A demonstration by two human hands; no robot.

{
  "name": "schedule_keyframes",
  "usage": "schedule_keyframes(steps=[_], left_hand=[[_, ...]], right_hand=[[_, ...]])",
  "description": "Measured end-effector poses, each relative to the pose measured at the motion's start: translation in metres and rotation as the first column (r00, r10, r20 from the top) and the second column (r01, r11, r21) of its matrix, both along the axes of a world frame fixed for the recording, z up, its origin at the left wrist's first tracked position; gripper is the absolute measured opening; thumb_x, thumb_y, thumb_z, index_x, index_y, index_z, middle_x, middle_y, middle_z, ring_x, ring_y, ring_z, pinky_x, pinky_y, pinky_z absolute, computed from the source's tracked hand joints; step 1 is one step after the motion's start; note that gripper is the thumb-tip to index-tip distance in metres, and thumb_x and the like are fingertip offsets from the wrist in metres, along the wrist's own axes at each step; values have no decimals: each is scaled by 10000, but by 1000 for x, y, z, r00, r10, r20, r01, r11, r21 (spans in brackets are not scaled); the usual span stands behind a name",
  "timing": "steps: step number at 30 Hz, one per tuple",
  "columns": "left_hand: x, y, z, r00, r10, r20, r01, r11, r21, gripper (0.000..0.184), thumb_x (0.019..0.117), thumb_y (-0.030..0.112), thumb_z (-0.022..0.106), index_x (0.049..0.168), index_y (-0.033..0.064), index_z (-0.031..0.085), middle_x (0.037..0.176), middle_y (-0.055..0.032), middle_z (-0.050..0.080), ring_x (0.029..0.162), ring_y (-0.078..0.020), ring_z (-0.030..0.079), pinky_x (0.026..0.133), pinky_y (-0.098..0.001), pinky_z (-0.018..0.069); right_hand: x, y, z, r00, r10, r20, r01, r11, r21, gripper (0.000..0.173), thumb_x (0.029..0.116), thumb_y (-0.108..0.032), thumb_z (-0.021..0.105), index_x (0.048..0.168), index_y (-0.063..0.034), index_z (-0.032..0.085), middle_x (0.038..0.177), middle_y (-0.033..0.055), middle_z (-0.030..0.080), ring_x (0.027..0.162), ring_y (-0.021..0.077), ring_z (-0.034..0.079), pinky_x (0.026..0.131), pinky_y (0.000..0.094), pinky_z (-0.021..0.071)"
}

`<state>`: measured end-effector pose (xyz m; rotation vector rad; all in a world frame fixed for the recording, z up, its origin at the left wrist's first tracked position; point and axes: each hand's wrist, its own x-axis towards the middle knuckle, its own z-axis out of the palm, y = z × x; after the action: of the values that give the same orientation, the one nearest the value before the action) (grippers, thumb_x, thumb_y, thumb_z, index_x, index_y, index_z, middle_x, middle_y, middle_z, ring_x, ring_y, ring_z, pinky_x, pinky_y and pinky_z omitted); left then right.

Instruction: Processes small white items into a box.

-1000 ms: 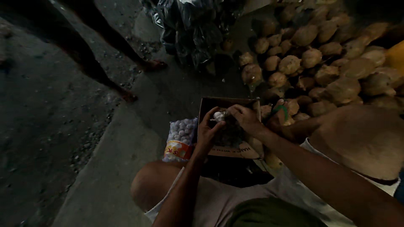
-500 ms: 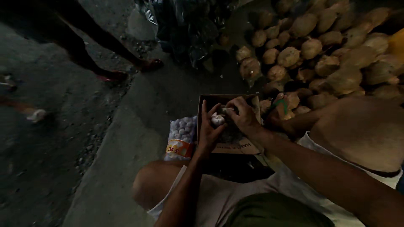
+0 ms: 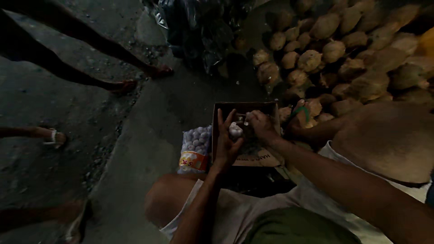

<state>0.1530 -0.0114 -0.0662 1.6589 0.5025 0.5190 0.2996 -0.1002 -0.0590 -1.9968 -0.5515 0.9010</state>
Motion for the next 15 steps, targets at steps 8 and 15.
schedule_keyframes(steps=[8,15], left_hand=[[-2,7,-8,991,-116,-62,125,980,154,967,866,28,710,1650,184,165,1707,-82,158,1419,-196,453,1072,-366,502],[-3,8,-6,978,-123,-168,145,981,126,637,961,222,715,1510,37,449,1302,-134,663,1127,-147,674,1006,-345,552]], right_hand=[[-14,0,22,910,253,-329,-200,962,187,352,1008,-271,655,1277,-47,617,1044,89,684,885,120,664,803,315,576],[-18,-4,12,986,53,-157,-21,980,196,299,1094,-255,487,1141,-32,680,947,79,685,857,128,656,820,344,564]])
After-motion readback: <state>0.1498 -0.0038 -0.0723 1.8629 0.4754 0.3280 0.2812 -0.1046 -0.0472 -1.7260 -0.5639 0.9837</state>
